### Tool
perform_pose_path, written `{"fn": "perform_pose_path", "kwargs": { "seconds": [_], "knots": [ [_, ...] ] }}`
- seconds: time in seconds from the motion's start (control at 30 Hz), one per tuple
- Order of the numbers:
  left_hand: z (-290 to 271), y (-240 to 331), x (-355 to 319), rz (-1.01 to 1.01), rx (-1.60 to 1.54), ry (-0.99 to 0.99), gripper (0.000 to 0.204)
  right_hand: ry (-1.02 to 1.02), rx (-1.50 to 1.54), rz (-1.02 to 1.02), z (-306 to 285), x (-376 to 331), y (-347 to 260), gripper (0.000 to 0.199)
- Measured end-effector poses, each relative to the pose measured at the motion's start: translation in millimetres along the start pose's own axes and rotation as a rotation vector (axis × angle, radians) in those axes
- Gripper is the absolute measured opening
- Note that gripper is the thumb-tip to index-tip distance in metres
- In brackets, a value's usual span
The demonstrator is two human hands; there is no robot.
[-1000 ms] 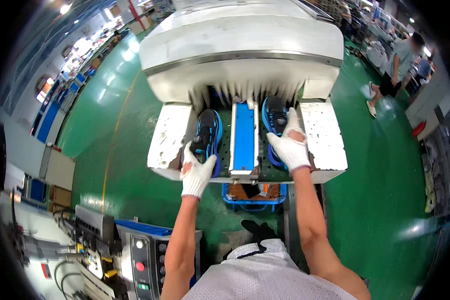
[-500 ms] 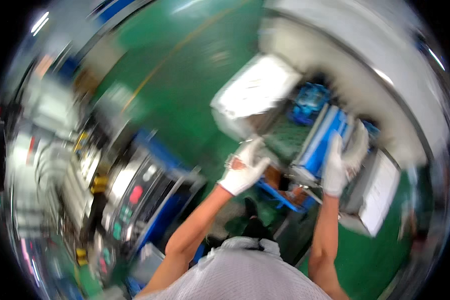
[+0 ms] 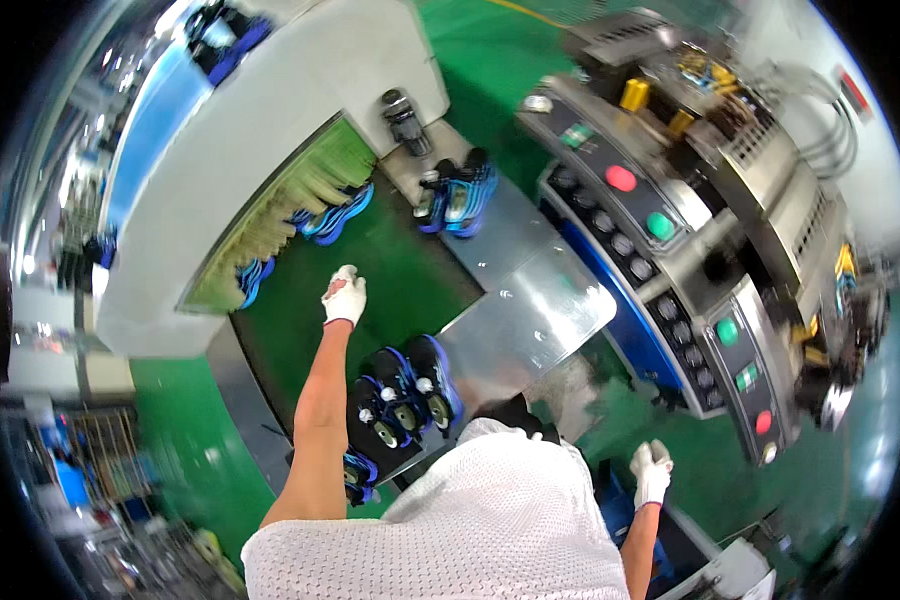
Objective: The person repeatedly picks up blue and black sneaker uppers from a table, places them into a machine mold, presses a button to activate the machine, and then removes the shoes to place them back on the table. This cycle is performed multiple times.
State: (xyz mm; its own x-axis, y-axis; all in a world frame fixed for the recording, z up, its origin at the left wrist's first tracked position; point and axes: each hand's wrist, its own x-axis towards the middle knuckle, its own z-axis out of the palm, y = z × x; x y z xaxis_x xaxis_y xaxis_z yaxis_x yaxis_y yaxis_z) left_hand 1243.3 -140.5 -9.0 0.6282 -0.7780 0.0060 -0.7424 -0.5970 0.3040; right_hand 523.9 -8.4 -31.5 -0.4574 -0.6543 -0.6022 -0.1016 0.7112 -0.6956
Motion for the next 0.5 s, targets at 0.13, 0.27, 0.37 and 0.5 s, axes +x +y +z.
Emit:
{"fn": "perform_pose_path", "kwargs": {
  "seconds": [0.13,0.27,0.37,0.5],
  "knots": [
    [38,-102,13,-0.225,0.045,-0.001,0.042,0.015,-0.68,-0.023,34,14,-32,0.051],
    [69,-200,68,-0.125,0.179,0.213,0.052,0.025,-0.843,0.183,53,4,-83,0.046],
    [22,-257,157,-0.147,0.313,0.435,0.048,0.013,-0.884,0.291,74,-23,-132,0.042],
    [-39,-329,225,-0.532,0.418,0.182,0.046,0.125,-0.766,0.293,75,-21,-160,0.011]
  ]
}}
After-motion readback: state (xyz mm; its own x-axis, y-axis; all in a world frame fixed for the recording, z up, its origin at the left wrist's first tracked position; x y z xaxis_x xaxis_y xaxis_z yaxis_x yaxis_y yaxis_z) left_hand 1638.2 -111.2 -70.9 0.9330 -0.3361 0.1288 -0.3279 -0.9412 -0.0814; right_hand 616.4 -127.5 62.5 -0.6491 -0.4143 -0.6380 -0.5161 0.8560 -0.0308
